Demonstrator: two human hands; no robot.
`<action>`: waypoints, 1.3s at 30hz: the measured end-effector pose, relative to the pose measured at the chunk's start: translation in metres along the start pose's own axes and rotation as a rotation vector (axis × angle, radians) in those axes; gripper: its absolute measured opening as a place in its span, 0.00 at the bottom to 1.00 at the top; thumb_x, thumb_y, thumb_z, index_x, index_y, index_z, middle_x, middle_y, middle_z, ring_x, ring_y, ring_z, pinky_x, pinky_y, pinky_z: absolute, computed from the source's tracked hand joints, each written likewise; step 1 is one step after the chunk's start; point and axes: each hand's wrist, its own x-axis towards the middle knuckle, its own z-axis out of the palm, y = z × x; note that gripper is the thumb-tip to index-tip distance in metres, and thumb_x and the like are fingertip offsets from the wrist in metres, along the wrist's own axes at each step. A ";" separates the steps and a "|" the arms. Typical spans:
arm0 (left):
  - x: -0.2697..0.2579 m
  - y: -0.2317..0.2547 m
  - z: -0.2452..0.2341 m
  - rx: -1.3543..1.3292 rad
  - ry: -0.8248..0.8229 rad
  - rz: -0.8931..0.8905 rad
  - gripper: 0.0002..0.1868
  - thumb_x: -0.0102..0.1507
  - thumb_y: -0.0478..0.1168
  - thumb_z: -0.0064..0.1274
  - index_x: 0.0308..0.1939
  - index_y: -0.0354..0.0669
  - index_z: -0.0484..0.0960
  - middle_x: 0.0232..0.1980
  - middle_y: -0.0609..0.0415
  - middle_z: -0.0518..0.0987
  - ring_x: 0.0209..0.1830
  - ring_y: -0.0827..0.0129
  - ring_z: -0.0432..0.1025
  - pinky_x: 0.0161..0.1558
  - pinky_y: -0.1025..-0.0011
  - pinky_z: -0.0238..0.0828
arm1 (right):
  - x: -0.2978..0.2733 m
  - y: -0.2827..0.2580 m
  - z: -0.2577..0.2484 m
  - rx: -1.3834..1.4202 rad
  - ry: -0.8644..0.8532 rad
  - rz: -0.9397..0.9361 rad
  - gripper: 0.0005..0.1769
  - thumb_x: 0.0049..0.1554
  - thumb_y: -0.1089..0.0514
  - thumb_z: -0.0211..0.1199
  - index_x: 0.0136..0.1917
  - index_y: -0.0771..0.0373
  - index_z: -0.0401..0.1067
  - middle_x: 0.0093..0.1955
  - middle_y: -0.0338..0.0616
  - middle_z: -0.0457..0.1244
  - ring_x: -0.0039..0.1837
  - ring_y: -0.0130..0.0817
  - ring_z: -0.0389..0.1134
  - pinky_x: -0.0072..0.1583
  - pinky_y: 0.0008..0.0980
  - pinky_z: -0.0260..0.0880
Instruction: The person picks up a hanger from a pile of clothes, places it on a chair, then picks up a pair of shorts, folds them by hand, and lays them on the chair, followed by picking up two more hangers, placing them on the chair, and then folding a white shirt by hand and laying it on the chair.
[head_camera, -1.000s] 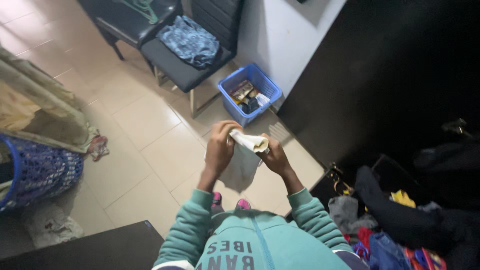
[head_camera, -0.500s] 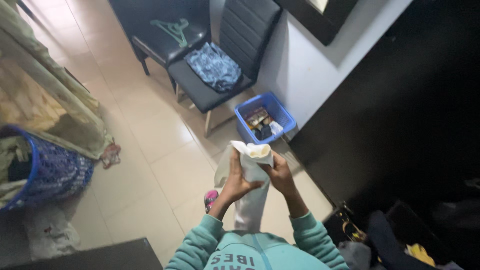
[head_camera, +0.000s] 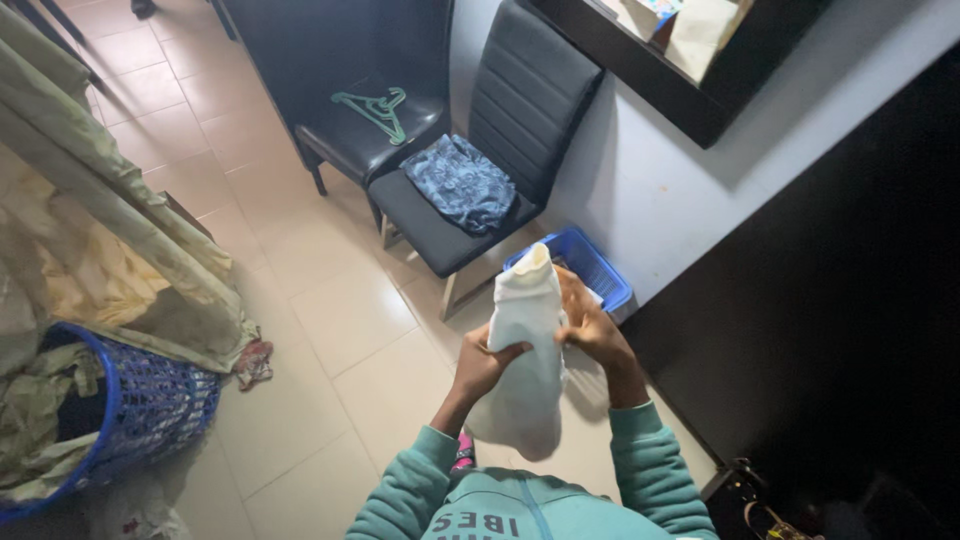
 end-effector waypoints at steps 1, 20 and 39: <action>0.006 0.001 -0.008 -0.040 0.038 -0.027 0.15 0.58 0.35 0.66 0.48 0.36 0.85 0.43 0.54 0.87 0.42 0.73 0.80 0.46 0.72 0.78 | 0.005 0.003 -0.002 -0.075 -0.096 -0.015 0.64 0.47 0.38 0.76 0.84 0.64 0.45 0.83 0.46 0.49 0.82 0.35 0.48 0.78 0.37 0.50; 0.164 -0.078 -0.151 -0.011 0.161 -0.207 0.50 0.62 0.49 0.65 0.77 0.29 0.51 0.72 0.41 0.67 0.70 0.60 0.66 0.66 0.68 0.63 | 0.153 0.148 0.015 -0.056 0.374 0.286 0.30 0.58 0.54 0.68 0.69 0.69 0.66 0.63 0.47 0.67 0.63 0.33 0.68 0.65 0.32 0.67; 0.367 -0.100 -0.174 -0.392 0.411 -0.257 0.46 0.63 0.32 0.55 0.80 0.38 0.47 0.69 0.36 0.70 0.62 0.60 0.73 0.59 0.66 0.73 | 0.321 0.212 -0.122 -0.046 0.132 0.405 0.48 0.52 0.58 0.73 0.79 0.65 0.52 0.71 0.48 0.60 0.71 0.37 0.61 0.70 0.36 0.61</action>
